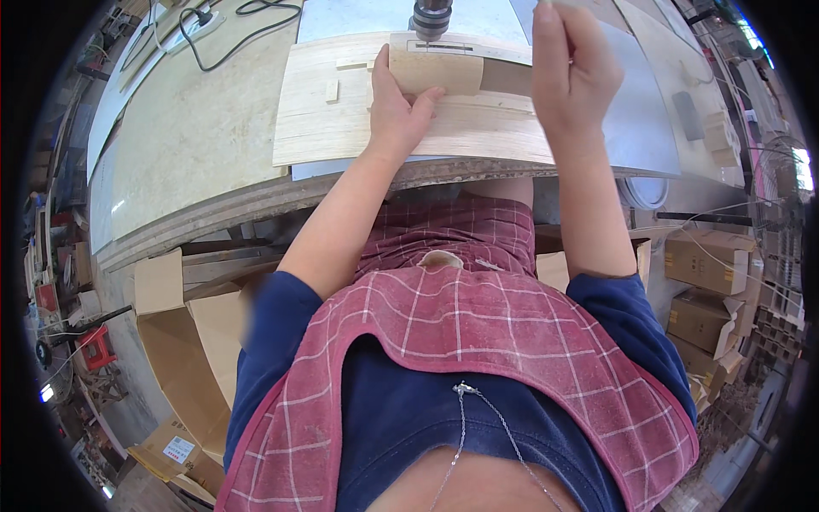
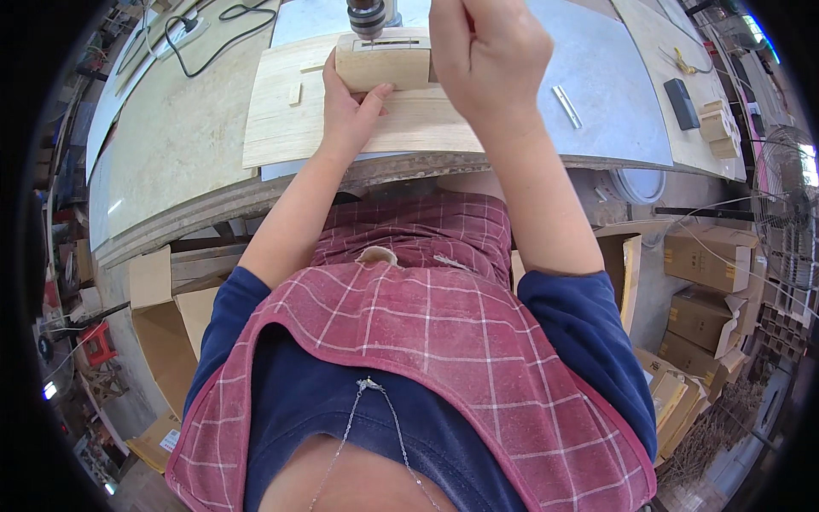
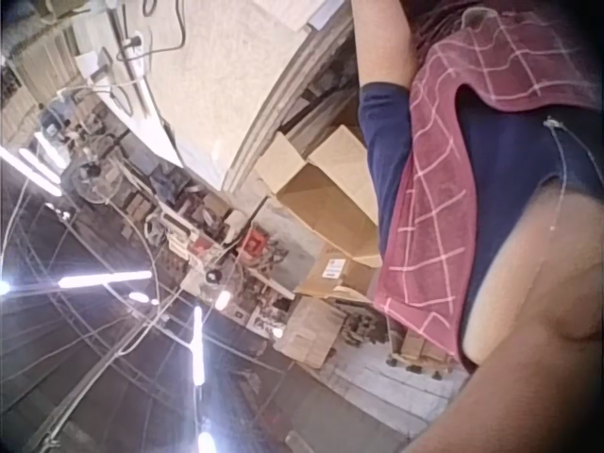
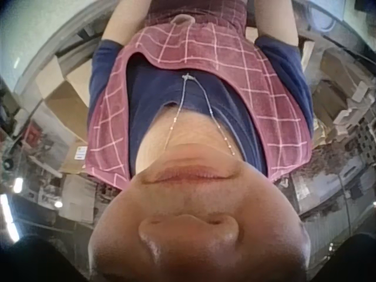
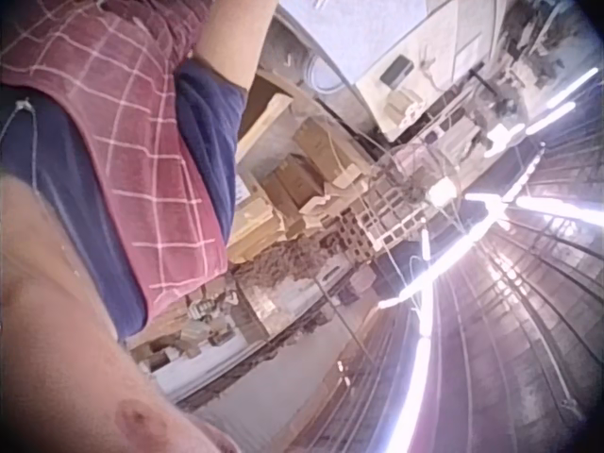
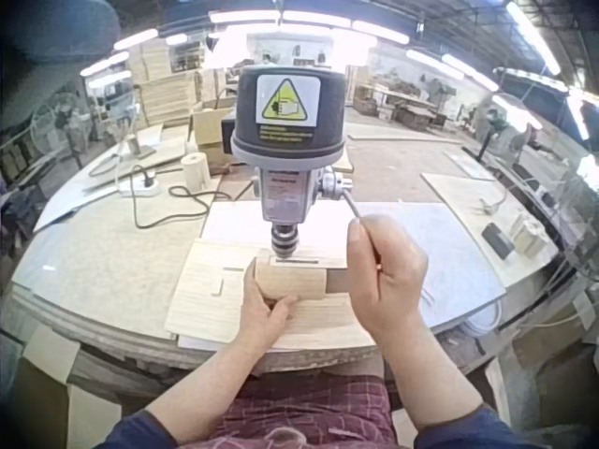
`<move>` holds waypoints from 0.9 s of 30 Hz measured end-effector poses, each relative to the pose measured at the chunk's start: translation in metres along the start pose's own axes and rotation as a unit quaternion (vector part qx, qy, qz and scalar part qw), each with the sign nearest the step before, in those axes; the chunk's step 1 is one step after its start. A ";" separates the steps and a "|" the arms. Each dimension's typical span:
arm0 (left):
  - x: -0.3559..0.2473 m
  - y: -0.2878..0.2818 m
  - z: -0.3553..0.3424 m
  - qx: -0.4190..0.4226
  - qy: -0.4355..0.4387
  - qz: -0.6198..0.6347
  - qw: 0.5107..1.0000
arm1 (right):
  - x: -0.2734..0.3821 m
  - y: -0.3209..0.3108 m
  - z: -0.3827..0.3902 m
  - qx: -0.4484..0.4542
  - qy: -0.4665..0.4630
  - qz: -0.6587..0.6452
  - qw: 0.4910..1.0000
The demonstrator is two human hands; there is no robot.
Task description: Drilling vertical holes into cylindrical wooden blocks using a drill press and a positioning jig.
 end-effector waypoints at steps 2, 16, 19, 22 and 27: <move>-0.003 0.001 0.000 0.001 0.008 0.001 1.000 | -0.021 0.001 0.018 -0.016 0.005 -0.041 0.999; 0.002 0.001 -0.001 0.006 -0.006 0.000 1.000 | -0.050 0.024 0.059 -0.097 -0.102 -0.083 0.987; 0.000 0.001 -0.002 0.002 -0.001 0.001 1.000 | -0.049 0.024 0.058 -0.067 -0.082 -0.074 0.992; 0.000 0.003 -0.002 0.014 -0.011 0.005 1.000 | -0.038 0.016 0.048 -0.035 -0.122 -0.049 0.991; 0.005 -0.008 0.003 -0.010 -0.005 -0.023 1.000 | -0.021 0.001 -0.010 0.054 0.001 0.006 0.999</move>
Point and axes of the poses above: each hand's wrist, its own z-axis away from the middle knuckle, its own y-axis out of the palm, x = y × z, the point moved 8 cm from there along -z, towards the middle knuckle, and after that the axes turned 10 degrees about -z, right-handed, at the moved point
